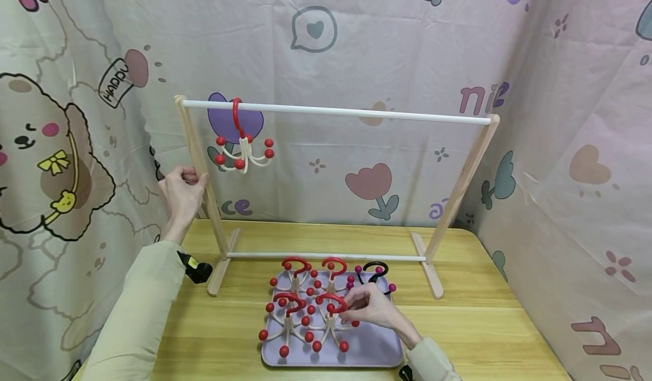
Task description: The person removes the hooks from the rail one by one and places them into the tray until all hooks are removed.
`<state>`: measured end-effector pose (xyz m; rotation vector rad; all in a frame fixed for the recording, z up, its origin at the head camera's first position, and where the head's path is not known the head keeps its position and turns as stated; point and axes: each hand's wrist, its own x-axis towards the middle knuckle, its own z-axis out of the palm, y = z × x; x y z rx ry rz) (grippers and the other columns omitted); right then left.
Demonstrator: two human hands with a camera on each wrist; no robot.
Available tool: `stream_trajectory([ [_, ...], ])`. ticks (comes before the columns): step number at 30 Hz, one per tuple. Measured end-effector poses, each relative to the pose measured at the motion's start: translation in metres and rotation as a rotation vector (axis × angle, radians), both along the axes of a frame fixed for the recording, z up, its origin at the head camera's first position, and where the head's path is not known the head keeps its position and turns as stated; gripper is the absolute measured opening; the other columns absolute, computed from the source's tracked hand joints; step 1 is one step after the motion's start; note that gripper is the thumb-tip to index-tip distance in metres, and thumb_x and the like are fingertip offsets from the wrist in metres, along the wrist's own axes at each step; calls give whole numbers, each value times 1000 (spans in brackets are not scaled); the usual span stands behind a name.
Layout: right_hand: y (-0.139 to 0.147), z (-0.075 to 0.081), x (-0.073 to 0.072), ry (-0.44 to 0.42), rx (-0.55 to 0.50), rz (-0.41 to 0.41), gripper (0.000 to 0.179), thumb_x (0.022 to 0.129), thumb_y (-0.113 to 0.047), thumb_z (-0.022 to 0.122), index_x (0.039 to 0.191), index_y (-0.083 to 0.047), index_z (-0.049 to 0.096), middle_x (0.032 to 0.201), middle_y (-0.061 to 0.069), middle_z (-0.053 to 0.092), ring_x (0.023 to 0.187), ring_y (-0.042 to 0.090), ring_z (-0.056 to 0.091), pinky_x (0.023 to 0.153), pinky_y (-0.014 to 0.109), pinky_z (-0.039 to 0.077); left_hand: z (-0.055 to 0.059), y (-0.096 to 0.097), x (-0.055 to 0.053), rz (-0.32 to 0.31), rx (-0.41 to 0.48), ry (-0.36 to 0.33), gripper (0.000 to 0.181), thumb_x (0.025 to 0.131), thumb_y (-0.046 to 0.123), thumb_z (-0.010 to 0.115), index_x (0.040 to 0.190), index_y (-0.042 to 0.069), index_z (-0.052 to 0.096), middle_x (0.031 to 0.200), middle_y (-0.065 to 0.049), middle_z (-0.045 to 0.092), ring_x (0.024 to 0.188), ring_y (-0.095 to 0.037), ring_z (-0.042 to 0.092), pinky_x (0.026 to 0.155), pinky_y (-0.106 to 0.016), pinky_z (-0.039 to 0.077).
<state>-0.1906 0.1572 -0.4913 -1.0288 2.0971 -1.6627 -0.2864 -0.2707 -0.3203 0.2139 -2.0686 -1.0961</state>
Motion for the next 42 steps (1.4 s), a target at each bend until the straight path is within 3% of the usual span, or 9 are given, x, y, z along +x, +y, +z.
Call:
stream_trajectory([
  [9, 1, 1, 0, -18, 13, 10, 17, 88, -7, 75, 97, 7, 70, 86, 30, 73, 67, 2, 70, 58, 33, 59, 0, 0, 1, -6, -7, 2, 28, 92, 15, 68, 106, -10, 67, 100, -32, 69, 107, -38, 58, 103, -47, 35],
  [14, 2, 0, -1, 8, -17, 29, 16, 89, -4, 73, 97, 9, 69, 79, 33, 69, 58, 14, 69, 53, 39, 58, 0, 0, 2, -7, -5, 2, 28, 92, 15, 68, 105, -10, 67, 100, -32, 70, 108, -39, 58, 103, -48, 35],
  [21, 3, 3, -2, 56, -5, -26, 21, 88, -7, 75, 97, 11, 68, 73, 28, 65, 57, -6, 55, 50, 18, 47, 0, 0, 1, -9, -3, -4, 29, 92, 16, 69, 105, -10, 66, 101, -33, 69, 114, -40, 55, 104, -49, 33],
  [28, 2, 12, -3, 62, -60, -33, 8, 89, -3, 72, 96, 1, 72, 70, 27, 64, 53, 2, 53, 46, 21, 46, 0, 0, 1, -13, -1, 12, 27, 92, 14, 68, 104, -10, 67, 99, -33, 69, 113, -40, 55, 105, -49, 32],
  [36, 1, 23, -5, 124, -105, -33, 11, 90, 0, 70, 98, 8, 69, 70, 28, 63, 56, 0, 55, 44, 31, 47, 1, 0, 0, -12, 6, -6, 29, 92, 15, 68, 106, -10, 66, 101, -32, 69, 117, -39, 55, 106, -49, 32],
  [42, 1, 29, -11, 181, -123, -36, 10, 88, 3, 70, 97, 8, 69, 69, 27, 65, 58, -2, 54, 46, 25, 47, 2, 0, 2, -19, 9, -5, 27, 92, 14, 68, 106, -10, 66, 102, -33, 69, 118, -39, 55, 107, -49, 32],
])
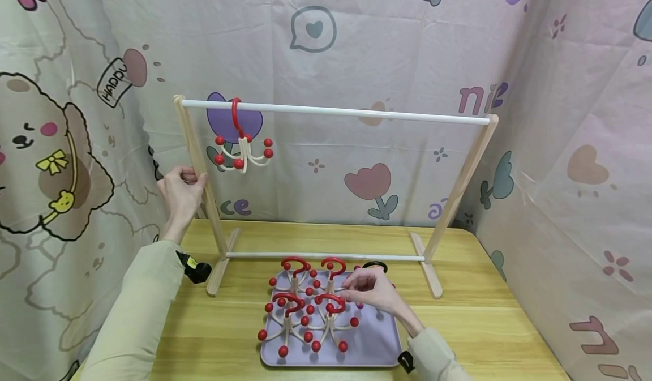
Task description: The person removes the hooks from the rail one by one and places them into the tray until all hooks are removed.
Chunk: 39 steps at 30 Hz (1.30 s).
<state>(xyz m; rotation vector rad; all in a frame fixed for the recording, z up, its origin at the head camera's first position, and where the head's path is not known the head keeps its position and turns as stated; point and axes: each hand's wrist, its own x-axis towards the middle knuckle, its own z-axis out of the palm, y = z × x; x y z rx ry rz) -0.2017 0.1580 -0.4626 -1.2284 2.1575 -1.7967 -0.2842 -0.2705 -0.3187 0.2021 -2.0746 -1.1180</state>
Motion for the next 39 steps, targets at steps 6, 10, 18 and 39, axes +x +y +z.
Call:
stream_trajectory([
  [6, -1, 8, -5, 25, 0, -87, 10, 89, 2, 70, 98, 1, 73, 72, 27, 66, 59, -1, 57, 49, 19, 46, 0, 0, 0, -2, -1, -8, 28, 93, 15, 69, 106, -9, 66, 102, -33, 69, 118, -39, 53, 108, -49, 31],
  [10, -2, 16, -6, 18, 11, -135, 11, 90, 0, 69, 100, 3, 72, 72, 20, 68, 57, 7, 57, 51, 21, 47, 0, 1, 0, -7, 1, -8, 28, 93, 14, 69, 106, -10, 66, 102, -33, 69, 119, -40, 52, 108, -49, 30],
  [18, -5, 30, -11, 17, -15, -165, 12, 91, 1, 68, 102, 2, 72, 77, 23, 70, 59, 4, 61, 51, 26, 51, 0, -1, 0, -5, -8, -7, 29, 92, 15, 69, 107, -9, 66, 102, -33, 69, 119, -39, 54, 107, -49, 32],
  [39, -26, 76, -27, 107, -64, -213, 16, 89, 4, 69, 105, 4, 70, 73, 19, 69, 54, 14, 61, 47, 29, 49, 0, -2, -3, 53, -69, -1, 26, 92, 17, 69, 103, -6, 69, 95, -26, 73, 66, 13, 40, 79, -18, 34],
])
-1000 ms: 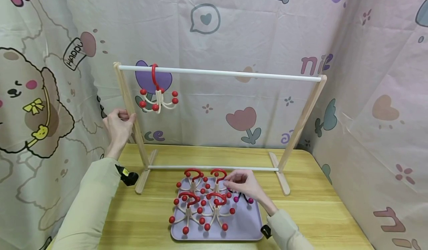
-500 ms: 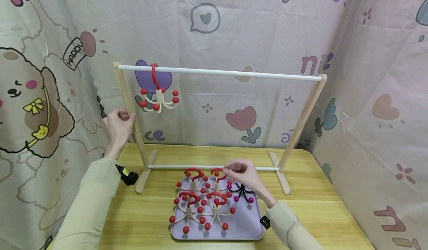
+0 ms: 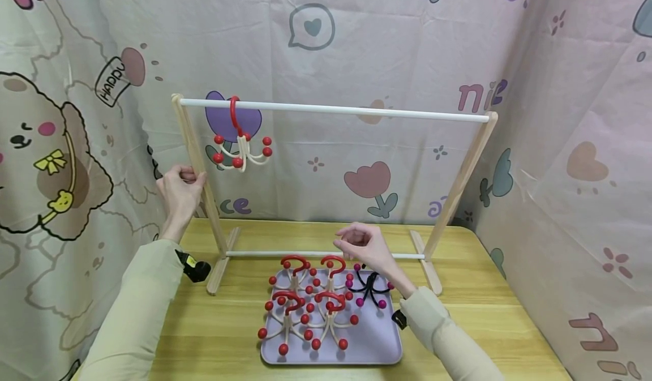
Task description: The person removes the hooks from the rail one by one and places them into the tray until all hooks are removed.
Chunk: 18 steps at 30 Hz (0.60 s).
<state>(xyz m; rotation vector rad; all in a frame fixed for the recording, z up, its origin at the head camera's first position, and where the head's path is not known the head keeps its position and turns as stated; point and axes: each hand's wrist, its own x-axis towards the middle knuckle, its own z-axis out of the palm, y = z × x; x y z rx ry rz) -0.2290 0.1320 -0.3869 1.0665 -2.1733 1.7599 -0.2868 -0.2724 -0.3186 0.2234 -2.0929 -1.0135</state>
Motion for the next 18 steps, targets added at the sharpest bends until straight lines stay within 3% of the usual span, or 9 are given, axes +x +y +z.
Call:
stream_trajectory([
  [4, -5, 7, -7, 13, -3, -3, 16, 89, 4, 69, 105, 3, 70, 71, 15, 69, 54, 19, 61, 49, 31, 50, 0, 0, 0, 3, -7, 8, 26, 91, 17, 70, 102, -6, 69, 94, -26, 73, 65, 14, 39, 79, -19, 34],
  [12, -15, 21, -20, 7, -53, -3, 15, 89, 6, 68, 103, 11, 67, 72, 17, 69, 57, 6, 63, 52, 31, 54, -1, 0, 1, -8, -2, 14, 26, 91, 17, 70, 102, -7, 69, 95, -27, 72, 67, 11, 40, 79, -19, 34],
  [18, -24, 36, -27, -24, -56, -35, 16, 90, 6, 67, 106, 10, 67, 73, 7, 70, 57, 6, 63, 54, 29, 54, 0, 1, 2, 4, -11, 14, 26, 91, 18, 71, 102, -6, 69, 95, -26, 73, 62, 17, 38, 75, -18, 35],
])
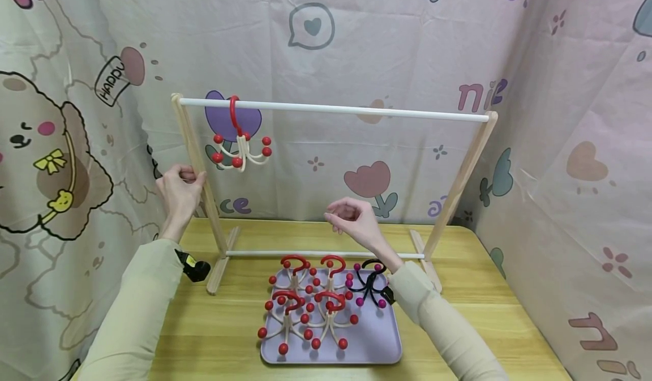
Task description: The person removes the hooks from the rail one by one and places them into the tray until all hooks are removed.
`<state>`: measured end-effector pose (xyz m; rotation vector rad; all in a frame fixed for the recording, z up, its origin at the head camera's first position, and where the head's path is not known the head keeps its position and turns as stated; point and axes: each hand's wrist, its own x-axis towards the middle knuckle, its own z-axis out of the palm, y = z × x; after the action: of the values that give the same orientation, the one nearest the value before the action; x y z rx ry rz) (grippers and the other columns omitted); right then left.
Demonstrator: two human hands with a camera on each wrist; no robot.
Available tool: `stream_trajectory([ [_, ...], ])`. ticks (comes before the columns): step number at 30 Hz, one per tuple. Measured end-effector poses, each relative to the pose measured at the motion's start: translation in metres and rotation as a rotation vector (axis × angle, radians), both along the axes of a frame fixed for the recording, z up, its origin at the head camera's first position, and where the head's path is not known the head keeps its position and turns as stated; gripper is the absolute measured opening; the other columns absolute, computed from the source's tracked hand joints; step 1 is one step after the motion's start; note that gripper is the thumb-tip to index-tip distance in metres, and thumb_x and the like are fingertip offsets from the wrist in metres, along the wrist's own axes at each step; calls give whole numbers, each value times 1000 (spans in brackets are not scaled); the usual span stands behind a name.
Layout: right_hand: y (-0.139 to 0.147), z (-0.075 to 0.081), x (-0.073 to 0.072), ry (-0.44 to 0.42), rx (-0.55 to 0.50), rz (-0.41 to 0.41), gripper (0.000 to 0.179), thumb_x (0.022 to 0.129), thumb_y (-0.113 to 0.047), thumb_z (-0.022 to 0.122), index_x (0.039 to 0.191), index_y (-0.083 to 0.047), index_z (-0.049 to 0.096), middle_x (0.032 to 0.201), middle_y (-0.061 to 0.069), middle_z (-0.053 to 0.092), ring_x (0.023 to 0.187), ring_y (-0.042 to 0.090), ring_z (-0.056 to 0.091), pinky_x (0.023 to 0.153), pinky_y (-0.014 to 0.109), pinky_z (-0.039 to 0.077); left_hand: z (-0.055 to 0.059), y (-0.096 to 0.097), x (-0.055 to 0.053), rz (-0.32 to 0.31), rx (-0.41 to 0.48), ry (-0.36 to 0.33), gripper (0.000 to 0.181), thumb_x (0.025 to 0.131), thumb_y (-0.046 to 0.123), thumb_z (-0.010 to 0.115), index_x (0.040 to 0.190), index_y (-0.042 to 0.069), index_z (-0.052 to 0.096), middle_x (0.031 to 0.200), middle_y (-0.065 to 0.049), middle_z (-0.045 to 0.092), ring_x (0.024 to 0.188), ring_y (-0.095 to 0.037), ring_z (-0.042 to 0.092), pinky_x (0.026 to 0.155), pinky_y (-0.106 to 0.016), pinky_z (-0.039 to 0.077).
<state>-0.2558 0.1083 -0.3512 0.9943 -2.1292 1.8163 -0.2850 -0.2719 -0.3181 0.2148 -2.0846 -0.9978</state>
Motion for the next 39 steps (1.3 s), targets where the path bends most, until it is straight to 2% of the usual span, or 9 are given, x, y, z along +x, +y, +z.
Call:
stream_trajectory([
  [7, -13, 15, -7, -25, -17, -25, 20, 91, 3, 68, 108, 11, 66, 72, -4, 69, 57, 5, 63, 55, 25, 54, 0, 0, 0, 2, -1, 1, 27, 91, 18, 71, 102, -6, 69, 95, -27, 73, 69, 8, 42, 80, -23, 35],
  [10, -19, 20, -10, -25, -30, -32, 21, 91, 0, 70, 108, 11, 66, 72, -8, 68, 57, 5, 64, 55, 24, 54, 0, 1, 0, 3, -4, 9, 26, 91, 18, 72, 101, -6, 70, 95, -27, 73, 67, 9, 41, 80, -24, 36],
  [15, -29, 28, -14, 6, -47, -38, 20, 90, -1, 71, 107, 9, 68, 72, -4, 69, 58, 7, 64, 57, 26, 55, -1, 0, 0, -5, -2, 16, 26, 91, 16, 71, 101, -7, 69, 94, -28, 72, 61, 18, 36, 80, -24, 35],
  [21, -42, 37, -18, 8, -61, -61, 19, 91, -6, 72, 107, 4, 69, 74, -2, 70, 58, 8, 65, 60, 32, 58, -1, 0, 0, -16, 3, 13, 26, 91, 16, 71, 101, -8, 69, 94, -28, 72, 63, 19, 36, 82, -23, 35],
  [23, -46, 41, -20, 17, -61, -66, 19, 91, -7, 72, 107, 2, 70, 75, 1, 71, 58, 8, 65, 60, 28, 57, -1, 0, -1, -9, -4, 12, 26, 91, 16, 71, 101, -8, 69, 94, -28, 73, 62, 19, 36, 79, -21, 35],
  [26, -51, 46, -21, 36, -69, -70, 20, 91, -7, 72, 108, 4, 69, 78, 11, 71, 59, 9, 65, 61, 32, 58, -1, 0, -1, 3, -15, 14, 26, 91, 17, 71, 101, -7, 70, 93, -27, 73, 61, 19, 36, 75, -20, 34],
  [29, -58, 51, -23, 41, -83, -73, 21, 91, -7, 72, 109, 5, 69, 81, 21, 71, 59, 8, 66, 62, 38, 59, 0, 0, -1, 5, -13, 11, 26, 91, 17, 71, 101, -7, 70, 94, -27, 73, 62, 17, 37, 77, -21, 35],
  [34, -69, 61, -23, 35, -105, -70, 23, 91, -5, 71, 110, 8, 68, 85, 28, 70, 57, 6, 64, 63, 45, 58, 0, 0, 0, -4, 0, 7, 26, 91, 16, 71, 102, -8, 69, 94, -28, 72, 62, 17, 36, 80, -23, 35],
  [39, -79, 77, -15, 35, -119, -74, 21, 91, 0, 69, 109, 11, 67, 84, 31, 69, 55, 4, 62, 60, 35, 58, 0, 1, 0, -12, -2, 27, 24, 91, 13, 71, 101, -9, 69, 92, -29, 72, 59, 22, 35, 76, -19, 34],
])
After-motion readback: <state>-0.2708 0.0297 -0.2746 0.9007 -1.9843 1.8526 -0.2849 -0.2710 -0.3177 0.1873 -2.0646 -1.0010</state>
